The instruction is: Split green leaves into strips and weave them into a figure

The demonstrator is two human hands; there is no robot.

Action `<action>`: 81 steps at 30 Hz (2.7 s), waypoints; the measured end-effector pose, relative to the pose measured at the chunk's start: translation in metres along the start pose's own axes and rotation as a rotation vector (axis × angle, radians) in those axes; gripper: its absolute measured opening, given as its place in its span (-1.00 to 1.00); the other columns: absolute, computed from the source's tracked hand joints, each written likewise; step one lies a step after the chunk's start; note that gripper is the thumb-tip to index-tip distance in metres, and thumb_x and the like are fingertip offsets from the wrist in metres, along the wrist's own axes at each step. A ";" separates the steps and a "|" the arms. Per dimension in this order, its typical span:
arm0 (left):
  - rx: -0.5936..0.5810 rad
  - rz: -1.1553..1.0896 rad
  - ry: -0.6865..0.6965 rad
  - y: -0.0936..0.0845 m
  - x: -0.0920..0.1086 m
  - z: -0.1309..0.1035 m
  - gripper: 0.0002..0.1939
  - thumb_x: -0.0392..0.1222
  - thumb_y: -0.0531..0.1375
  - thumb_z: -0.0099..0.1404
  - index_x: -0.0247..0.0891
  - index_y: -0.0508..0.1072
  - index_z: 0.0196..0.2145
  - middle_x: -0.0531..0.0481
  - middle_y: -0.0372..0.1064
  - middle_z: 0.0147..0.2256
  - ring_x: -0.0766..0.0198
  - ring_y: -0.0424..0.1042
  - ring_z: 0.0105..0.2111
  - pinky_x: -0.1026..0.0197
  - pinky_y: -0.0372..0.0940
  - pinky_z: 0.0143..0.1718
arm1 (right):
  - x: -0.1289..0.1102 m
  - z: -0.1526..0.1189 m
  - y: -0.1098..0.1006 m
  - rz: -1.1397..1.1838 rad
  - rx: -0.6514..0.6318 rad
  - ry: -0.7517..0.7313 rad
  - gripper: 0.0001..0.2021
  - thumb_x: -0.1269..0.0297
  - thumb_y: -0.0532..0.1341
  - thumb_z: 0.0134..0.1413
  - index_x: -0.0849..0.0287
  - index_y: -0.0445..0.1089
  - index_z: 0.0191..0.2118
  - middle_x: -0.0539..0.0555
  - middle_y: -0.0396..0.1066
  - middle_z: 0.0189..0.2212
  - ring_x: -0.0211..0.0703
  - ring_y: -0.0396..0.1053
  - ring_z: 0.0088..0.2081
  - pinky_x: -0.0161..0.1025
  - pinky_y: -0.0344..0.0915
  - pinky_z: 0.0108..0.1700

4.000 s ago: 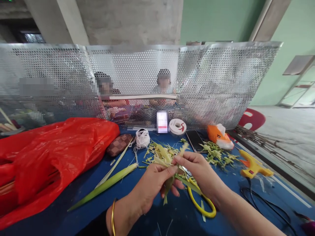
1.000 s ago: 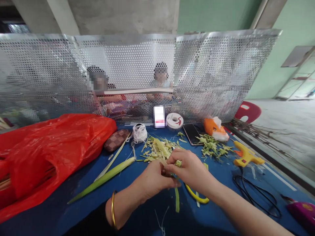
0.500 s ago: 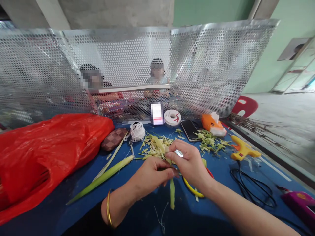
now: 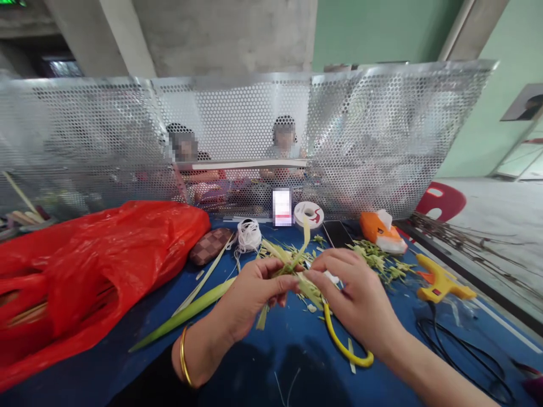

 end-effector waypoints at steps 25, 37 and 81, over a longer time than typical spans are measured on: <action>0.032 -0.096 0.024 0.009 -0.005 0.000 -0.72 -0.06 0.34 0.06 -0.31 0.38 -0.48 0.14 0.29 -0.61 0.50 0.20 -0.68 0.38 0.02 -0.63 | -0.017 -0.009 0.013 0.221 -0.233 -0.014 -0.70 0.34 0.07 0.28 0.14 0.26 -0.52 -0.01 0.34 -0.52 -0.19 0.30 -0.40 -0.22 0.19 -0.24; 0.078 -0.178 0.027 0.006 -0.008 0.002 -0.71 -0.06 0.36 0.04 -0.30 0.40 -0.44 0.14 0.31 -0.62 0.49 0.22 -0.68 0.36 0.02 -0.61 | -0.021 -0.010 0.018 0.243 -0.249 0.003 -0.74 0.35 0.06 0.26 0.13 0.32 -0.47 0.02 0.40 -0.46 -0.16 0.34 -0.34 -0.18 0.22 -0.16; 0.111 -0.339 0.117 0.004 -0.002 0.004 -0.80 -0.25 0.41 0.00 -0.33 0.60 -0.35 -0.09 0.54 -0.30 0.24 0.49 -0.28 0.24 0.32 -0.16 | -0.009 -0.014 0.017 0.063 0.033 0.016 -0.84 0.32 0.16 0.20 0.11 0.38 -0.41 0.05 0.44 -0.43 -0.10 0.39 -0.35 -0.18 0.24 -0.28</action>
Point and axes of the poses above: each hand's wrist, its own z-axis towards the middle knuckle, its own y-axis out of the palm, x = y × z, the point moved 4 cm from there along z, towards the middle knuckle
